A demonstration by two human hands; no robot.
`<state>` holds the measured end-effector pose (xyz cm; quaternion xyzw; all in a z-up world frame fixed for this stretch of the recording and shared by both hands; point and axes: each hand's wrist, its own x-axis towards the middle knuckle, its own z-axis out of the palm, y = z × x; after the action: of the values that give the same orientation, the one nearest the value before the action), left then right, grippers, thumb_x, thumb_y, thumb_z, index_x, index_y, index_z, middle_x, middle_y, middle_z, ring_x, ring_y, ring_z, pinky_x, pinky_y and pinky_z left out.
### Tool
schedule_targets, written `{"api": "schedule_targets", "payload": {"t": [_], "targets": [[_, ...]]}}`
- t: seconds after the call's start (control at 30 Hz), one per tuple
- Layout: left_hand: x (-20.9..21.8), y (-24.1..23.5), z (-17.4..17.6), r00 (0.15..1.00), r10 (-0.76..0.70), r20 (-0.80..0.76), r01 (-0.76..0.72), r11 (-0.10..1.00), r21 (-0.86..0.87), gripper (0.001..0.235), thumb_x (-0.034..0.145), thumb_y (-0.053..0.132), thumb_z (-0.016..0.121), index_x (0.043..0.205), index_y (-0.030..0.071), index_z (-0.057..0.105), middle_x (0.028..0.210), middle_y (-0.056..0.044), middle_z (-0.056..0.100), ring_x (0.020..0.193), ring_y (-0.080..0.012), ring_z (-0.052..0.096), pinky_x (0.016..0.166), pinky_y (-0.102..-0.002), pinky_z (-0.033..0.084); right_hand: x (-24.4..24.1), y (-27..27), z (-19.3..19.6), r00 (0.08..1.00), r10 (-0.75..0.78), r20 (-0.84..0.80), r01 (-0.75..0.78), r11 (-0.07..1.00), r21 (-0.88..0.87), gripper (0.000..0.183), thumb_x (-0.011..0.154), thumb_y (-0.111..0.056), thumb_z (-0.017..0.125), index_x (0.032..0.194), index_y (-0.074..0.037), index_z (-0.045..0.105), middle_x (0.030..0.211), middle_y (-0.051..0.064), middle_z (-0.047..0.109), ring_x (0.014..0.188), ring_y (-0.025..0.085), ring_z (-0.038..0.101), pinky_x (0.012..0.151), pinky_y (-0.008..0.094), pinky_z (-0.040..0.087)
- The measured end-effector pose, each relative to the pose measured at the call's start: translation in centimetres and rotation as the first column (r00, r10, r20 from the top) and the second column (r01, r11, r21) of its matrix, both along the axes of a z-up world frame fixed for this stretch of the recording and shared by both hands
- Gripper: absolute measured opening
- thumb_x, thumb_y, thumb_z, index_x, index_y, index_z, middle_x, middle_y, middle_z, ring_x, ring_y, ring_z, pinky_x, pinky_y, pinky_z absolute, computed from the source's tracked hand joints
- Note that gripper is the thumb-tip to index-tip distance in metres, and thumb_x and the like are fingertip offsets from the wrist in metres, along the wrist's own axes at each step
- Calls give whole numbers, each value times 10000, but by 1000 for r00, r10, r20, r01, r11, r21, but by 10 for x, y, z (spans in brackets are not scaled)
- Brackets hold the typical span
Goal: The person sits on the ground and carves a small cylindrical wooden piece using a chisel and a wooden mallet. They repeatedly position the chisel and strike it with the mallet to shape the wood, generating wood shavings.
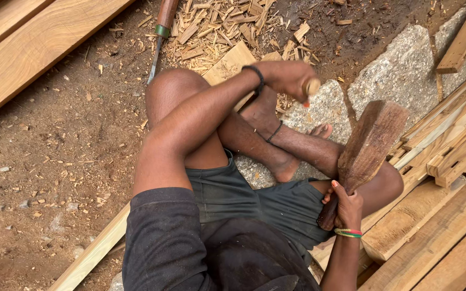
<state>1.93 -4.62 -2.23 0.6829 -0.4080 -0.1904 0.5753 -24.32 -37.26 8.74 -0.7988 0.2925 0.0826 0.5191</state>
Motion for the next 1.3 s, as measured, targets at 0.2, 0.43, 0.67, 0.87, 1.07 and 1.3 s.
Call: {"api": "schedule_targets", "payload": {"t": [0.2, 0.43, 0.67, 0.87, 1.07, 1.3], "targets": [[23, 2, -5, 989, 143, 18, -144, 989, 25, 371, 853, 378, 862, 923, 70, 668, 845, -69, 713, 758, -204, 726, 682, -363, 604, 0, -1, -1, 1000, 5, -10, -5, 1000, -26, 237, 940, -157, 759, 890, 11, 600, 719, 97, 614, 553, 188, 603, 507, 334, 503], [10, -3, -7, 988, 121, 97, -114, 990, -83, 323, 838, 347, 871, 913, 90, 690, 874, -76, 742, 811, -180, 741, 735, -353, 606, 0, -2, -2, 1000, 25, -12, -25, 999, -36, 245, 935, -163, 763, 882, 17, 606, 718, 93, 611, 553, 188, 602, 506, 330, 502], [3, -3, -5, 996, 54, 74, -52, 998, -26, 304, 829, 340, 851, 937, 101, 697, 891, -52, 755, 856, -167, 752, 767, -360, 618, -5, 9, 1, 998, 50, 29, -50, 998, -24, 234, 905, -155, 762, 946, 22, 615, 730, 69, 624, 575, 171, 604, 523, 318, 509], [8, -3, -8, 994, 70, 86, -77, 994, 83, 357, 837, 361, 874, 956, 82, 686, 877, -79, 745, 826, -190, 740, 742, -372, 608, -2, 5, 0, 987, 155, -40, -158, 983, -93, 256, 934, -163, 753, 980, 50, 618, 698, 111, 629, 593, 180, 610, 563, 320, 519], [17, 2, -10, 992, 122, 45, -119, 991, -61, 346, 847, 358, 866, 946, 80, 685, 879, -76, 738, 819, -185, 743, 749, -361, 633, -2, 16, -4, 985, 174, 5, -174, 983, -57, 266, 912, -148, 772, 980, 48, 606, 726, 108, 630, 592, 182, 599, 563, 325, 516], [6, -2, -3, 984, 171, 57, -170, 985, -23, 363, 838, 359, 872, 981, 81, 687, 920, -77, 736, 884, -193, 733, 804, -382, 614, -4, 55, -7, 988, 102, 112, -117, 984, 135, 230, 934, -129, 759, 992, 26, 599, 769, 98, 626, 612, 184, 614, 569, 321, 525]]}}
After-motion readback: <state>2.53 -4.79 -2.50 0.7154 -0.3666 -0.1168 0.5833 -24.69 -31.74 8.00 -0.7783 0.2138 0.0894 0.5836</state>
